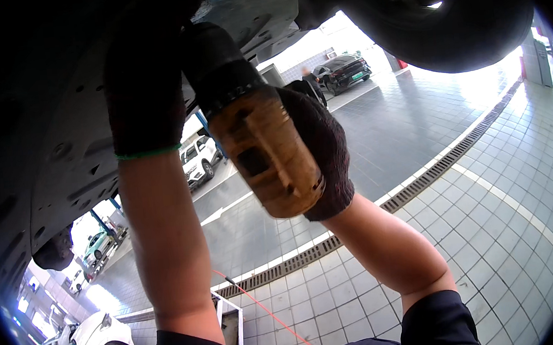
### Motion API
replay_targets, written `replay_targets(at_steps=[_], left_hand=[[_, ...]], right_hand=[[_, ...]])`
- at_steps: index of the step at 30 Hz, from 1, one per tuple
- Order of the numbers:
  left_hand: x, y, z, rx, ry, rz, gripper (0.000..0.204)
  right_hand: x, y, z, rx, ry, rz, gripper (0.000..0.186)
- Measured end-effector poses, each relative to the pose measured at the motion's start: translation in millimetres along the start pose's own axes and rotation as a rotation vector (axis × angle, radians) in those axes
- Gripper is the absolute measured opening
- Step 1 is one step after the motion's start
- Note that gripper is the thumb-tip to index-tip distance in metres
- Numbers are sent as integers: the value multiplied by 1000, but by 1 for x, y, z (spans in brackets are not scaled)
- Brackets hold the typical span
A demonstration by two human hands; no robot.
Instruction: The person uses a cordless impact wrench to tighten bolts on the underside of a car. They repeatedly walk to a nearby tool cart to pick up bolts and attach them to the wrench before returning to the car to install them.
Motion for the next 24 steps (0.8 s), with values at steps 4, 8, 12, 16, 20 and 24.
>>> replay_targets(at_steps=[4,8,12,16,20,24], left_hand=[[-8,-5,3,185,-295,-89,9],[-8,0,1,-111,38,-40,9],[-11,0,0,-175,135,-34,9],[-14,-2,-6,421,-315,-72,14],[-14,-4,-10,498,-425,-130,16],[-18,-2,-2,373,-236,-103,10]], right_hand=[[-2,-5,14,-372,193,67,36],[-6,-2,23,-134,212,91,34],[-13,0,21,-9,233,79,34],[-18,11,0,411,138,66,38],[-15,17,0,-290,105,125,39],[-12,-5,20,11,40,139,33]])
Point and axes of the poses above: each hand's wrist, its own x-axis away from the middle knuckle, its own y-axis out of the palm, z = x × y, the point moved 7 cm from there along -x, towards the middle knuckle, and after that the axes turned 4 degrees about -x, right-handed, at the moved point
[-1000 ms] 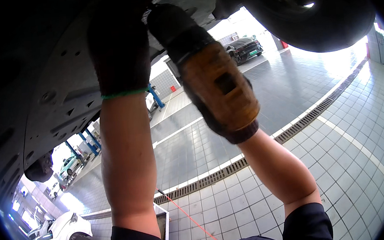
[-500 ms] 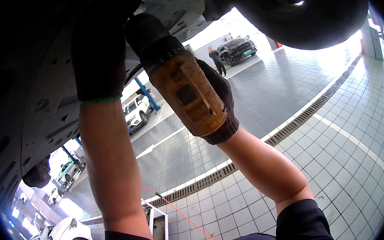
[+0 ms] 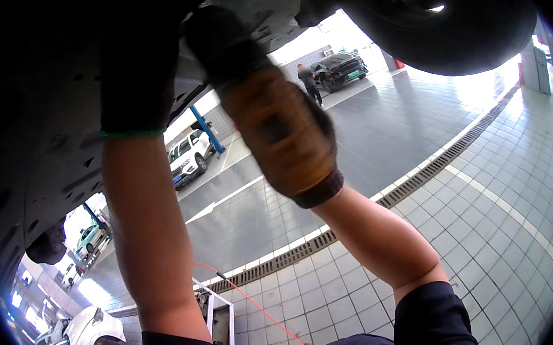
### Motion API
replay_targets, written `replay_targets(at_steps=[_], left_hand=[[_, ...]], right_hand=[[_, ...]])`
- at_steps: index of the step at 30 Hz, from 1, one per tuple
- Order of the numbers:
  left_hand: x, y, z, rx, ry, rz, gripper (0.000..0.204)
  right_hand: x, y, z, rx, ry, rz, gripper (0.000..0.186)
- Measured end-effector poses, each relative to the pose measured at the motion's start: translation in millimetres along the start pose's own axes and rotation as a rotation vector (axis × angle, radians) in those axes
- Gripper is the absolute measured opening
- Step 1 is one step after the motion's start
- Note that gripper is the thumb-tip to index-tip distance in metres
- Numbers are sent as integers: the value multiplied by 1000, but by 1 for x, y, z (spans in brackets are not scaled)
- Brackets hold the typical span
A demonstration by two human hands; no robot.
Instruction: The person uses a cordless impact wrench to tighten bolts on the underside of a car. They repeatedly walk to a nearby tool cart to pick up bolts and attach them to the wrench before returning to the car to install them.
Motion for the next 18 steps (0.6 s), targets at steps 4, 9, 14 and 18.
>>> replay_targets(at_steps=[4,9,14,18], left_hand=[[5,-5,-20,-161,208,87,10],[46,-4,-49,-225,-41,282,17],[146,34,-32,-87,-137,-29,23],[380,74,-52,472,-1201,-330,40]], right_hand=[[-2,0,10,-451,30,-90,32],[12,-7,5,-105,76,-123,32],[98,-53,17,186,313,-173,32],[221,-83,47,369,670,-217,32]])
Point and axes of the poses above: each hand's wrist, its own x-axis away from the middle knuckle, its own y-axis out of the palm, z = x × y, the point moved 7 cm from there along -x, towards the middle knuckle, and after that the axes turned 4 degrees about -x, right-handed, at the moved point
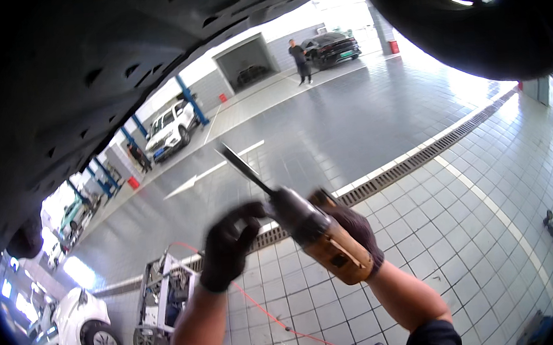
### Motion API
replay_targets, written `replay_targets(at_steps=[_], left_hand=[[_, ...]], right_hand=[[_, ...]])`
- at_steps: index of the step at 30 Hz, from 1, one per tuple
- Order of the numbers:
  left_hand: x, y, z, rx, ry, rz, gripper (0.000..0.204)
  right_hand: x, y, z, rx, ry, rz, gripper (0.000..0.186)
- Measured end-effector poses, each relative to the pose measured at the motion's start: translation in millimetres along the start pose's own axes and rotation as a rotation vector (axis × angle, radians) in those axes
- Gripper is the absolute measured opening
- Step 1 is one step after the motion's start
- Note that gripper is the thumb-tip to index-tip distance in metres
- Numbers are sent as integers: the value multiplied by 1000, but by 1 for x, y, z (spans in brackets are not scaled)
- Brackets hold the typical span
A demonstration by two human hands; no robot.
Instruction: The person uses a cordless impact wrench to tighten bolts on the underside of a car. They repeatedly walk to a nearby tool cart to pick up bolts and attach them to the wrench before returning to the car to install them.
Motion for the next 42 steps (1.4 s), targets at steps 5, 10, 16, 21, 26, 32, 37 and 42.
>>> replay_targets(at_steps=[5,10,16,21,26,32,37,42], left_hand=[[271,28,-388,-501,-610,-368,58],[801,-38,-541,-272,-1492,-1442,70],[1021,-189,-490,-367,-1575,-1114,49],[1059,-271,-542,-448,-1722,-715,44],[905,-360,-572,-269,-1739,-183,54],[877,-400,-636,-153,-1757,-215,61],[910,-469,-678,-167,-1930,-81,61],[935,-562,-713,-251,-2113,128,60]], right_hand=[[130,36,138,235,508,-82,31],[301,90,240,448,949,-174,32],[415,196,287,736,1241,-394,33],[478,295,332,812,1359,-592,40],[488,421,357,868,1449,-853,35],[496,535,417,878,1685,-1114,32],[477,639,524,898,1324,-1492,50],[414,825,591,854,1283,-1626,55]])
Point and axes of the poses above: each hand's wrist, its own x-axis away from the middle knuckle, its own y-axis out of the palm, z = x × y, the point moved 7 cm from there along -x, towards the middle knuckle, and after that the axes turned 4 degrees about -x, right-handed, at the moved point
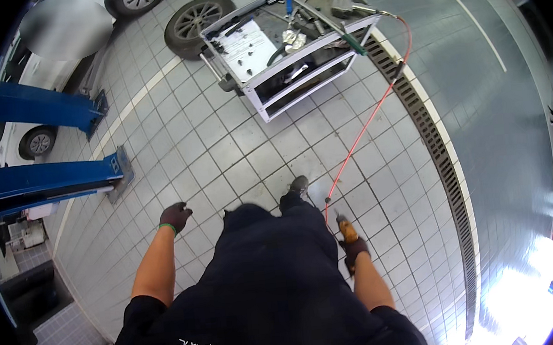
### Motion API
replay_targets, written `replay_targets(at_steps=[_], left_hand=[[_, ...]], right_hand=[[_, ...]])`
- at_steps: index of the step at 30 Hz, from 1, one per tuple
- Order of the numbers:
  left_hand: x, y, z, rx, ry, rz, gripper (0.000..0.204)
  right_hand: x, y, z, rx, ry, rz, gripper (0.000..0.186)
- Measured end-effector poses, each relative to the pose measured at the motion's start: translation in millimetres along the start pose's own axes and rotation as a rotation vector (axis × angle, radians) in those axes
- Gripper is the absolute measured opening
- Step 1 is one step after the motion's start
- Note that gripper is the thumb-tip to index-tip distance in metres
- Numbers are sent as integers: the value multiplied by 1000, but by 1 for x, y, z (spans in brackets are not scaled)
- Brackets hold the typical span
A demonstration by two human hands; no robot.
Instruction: The person uses a cordless impact wrench to tighten bolts on the underside of a car. They repeatedly walk to a nearby tool cart to pick up bolts and attach them to the wrench before returning to the car to install them.
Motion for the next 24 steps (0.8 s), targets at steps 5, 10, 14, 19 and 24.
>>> replay_targets(at_steps=[5,10,14,19,24], left_hand=[[-73,-55,55,252,-12,136,57],[-176,-138,145,307,124,257,51],[-289,-233,214,243,326,419,42],[-381,-340,331,15,558,353,41],[-444,-353,416,-108,731,247,46]], right_hand=[[-19,-107,-161,49,-281,226,60],[-31,-165,-276,22,-358,321,57],[-17,-164,-342,-19,-158,350,56],[23,-123,-390,-244,196,337,54],[24,-62,-337,-367,394,304,52]])
Point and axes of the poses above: each hand's wrist, its own x-axis away from the middle knuckle, its own y-axis out of the palm, z = x × y, the point moved 7 cm from there along -x, towards the middle knuckle, and after that the axes turned 4 degrees about -x, right-handed, at the moved point
